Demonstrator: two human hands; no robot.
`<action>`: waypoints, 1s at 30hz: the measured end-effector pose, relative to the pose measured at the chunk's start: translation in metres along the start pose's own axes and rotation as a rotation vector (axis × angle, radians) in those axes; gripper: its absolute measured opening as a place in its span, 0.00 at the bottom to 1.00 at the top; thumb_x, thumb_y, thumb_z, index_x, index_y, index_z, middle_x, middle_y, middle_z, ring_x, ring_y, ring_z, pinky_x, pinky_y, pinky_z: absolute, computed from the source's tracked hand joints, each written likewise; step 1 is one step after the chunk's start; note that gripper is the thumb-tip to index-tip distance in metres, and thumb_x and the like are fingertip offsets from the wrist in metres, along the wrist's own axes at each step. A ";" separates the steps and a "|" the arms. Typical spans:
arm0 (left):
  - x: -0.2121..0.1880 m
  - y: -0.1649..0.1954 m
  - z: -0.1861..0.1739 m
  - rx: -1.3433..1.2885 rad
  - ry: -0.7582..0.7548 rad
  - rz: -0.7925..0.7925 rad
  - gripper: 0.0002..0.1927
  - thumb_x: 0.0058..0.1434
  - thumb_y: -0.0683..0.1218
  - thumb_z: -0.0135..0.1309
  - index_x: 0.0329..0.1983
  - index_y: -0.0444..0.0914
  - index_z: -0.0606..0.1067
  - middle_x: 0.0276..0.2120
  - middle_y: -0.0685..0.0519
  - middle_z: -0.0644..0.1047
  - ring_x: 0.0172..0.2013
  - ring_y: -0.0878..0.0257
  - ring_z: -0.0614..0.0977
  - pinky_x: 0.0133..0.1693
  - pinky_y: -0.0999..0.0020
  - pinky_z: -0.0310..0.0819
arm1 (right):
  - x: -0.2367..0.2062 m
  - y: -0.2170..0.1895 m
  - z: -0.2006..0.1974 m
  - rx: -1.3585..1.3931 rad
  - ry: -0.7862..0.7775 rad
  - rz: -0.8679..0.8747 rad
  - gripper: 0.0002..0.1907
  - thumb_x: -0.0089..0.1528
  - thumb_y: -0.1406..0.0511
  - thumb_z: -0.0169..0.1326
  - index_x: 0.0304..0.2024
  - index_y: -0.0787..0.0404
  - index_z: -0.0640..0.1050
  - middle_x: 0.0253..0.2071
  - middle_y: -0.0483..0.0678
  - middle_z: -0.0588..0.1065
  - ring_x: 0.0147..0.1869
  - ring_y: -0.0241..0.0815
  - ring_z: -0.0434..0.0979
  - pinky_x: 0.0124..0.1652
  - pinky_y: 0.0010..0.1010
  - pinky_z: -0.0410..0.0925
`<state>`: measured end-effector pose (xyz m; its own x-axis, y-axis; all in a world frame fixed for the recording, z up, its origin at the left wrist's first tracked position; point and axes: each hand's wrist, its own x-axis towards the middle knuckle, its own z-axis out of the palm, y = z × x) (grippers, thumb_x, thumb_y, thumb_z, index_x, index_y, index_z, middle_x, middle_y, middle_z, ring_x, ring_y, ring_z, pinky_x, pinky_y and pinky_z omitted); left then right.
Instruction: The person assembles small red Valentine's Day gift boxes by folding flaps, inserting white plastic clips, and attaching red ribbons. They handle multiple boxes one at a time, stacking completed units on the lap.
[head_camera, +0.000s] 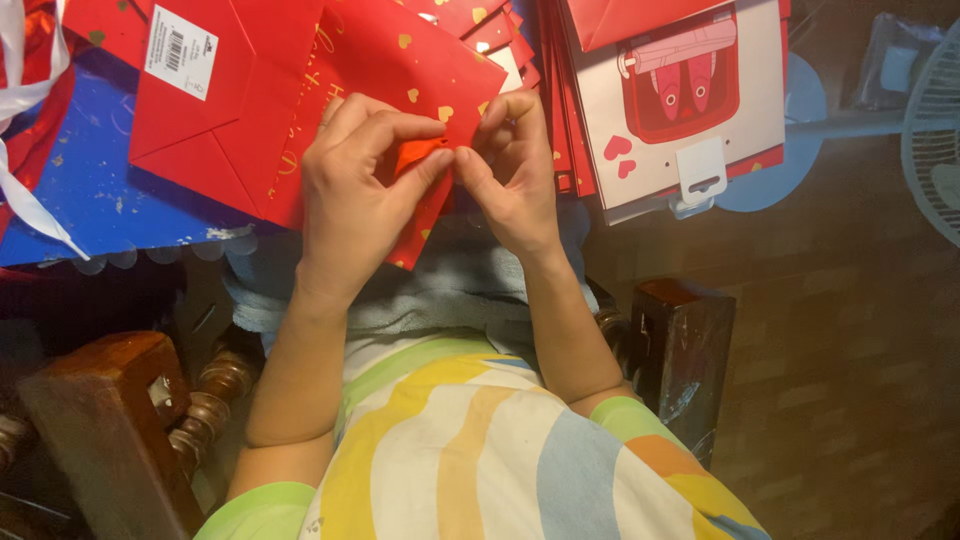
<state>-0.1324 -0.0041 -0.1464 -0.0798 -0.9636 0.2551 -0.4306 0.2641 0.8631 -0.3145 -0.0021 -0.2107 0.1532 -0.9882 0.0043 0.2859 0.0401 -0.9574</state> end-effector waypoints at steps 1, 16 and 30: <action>0.000 -0.003 0.001 -0.016 0.011 -0.009 0.09 0.61 0.39 0.69 0.42 0.37 0.82 0.37 0.51 0.78 0.42 0.57 0.78 0.45 0.64 0.73 | 0.001 0.000 0.000 0.000 -0.003 -0.002 0.17 0.68 0.76 0.54 0.53 0.59 0.62 0.43 0.43 0.65 0.39 0.29 0.69 0.42 0.23 0.69; -0.003 -0.010 -0.004 -0.373 -0.065 -0.075 0.06 0.68 0.38 0.66 0.44 0.35 0.80 0.39 0.53 0.81 0.45 0.63 0.77 0.51 0.68 0.70 | 0.002 -0.002 0.004 -0.020 -0.011 -0.023 0.17 0.69 0.76 0.54 0.53 0.59 0.62 0.43 0.43 0.66 0.41 0.30 0.71 0.43 0.23 0.69; -0.003 -0.010 0.006 -0.064 0.027 -0.016 0.08 0.61 0.39 0.70 0.40 0.38 0.81 0.38 0.54 0.77 0.44 0.58 0.76 0.48 0.65 0.71 | 0.000 -0.001 0.005 -0.068 -0.004 -0.044 0.16 0.69 0.76 0.54 0.53 0.59 0.63 0.44 0.42 0.65 0.40 0.28 0.69 0.42 0.21 0.68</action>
<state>-0.1334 -0.0043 -0.1589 -0.0485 -0.9664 0.2525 -0.3727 0.2520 0.8931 -0.3097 -0.0015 -0.2086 0.1458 -0.9882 0.0478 0.2274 -0.0135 -0.9737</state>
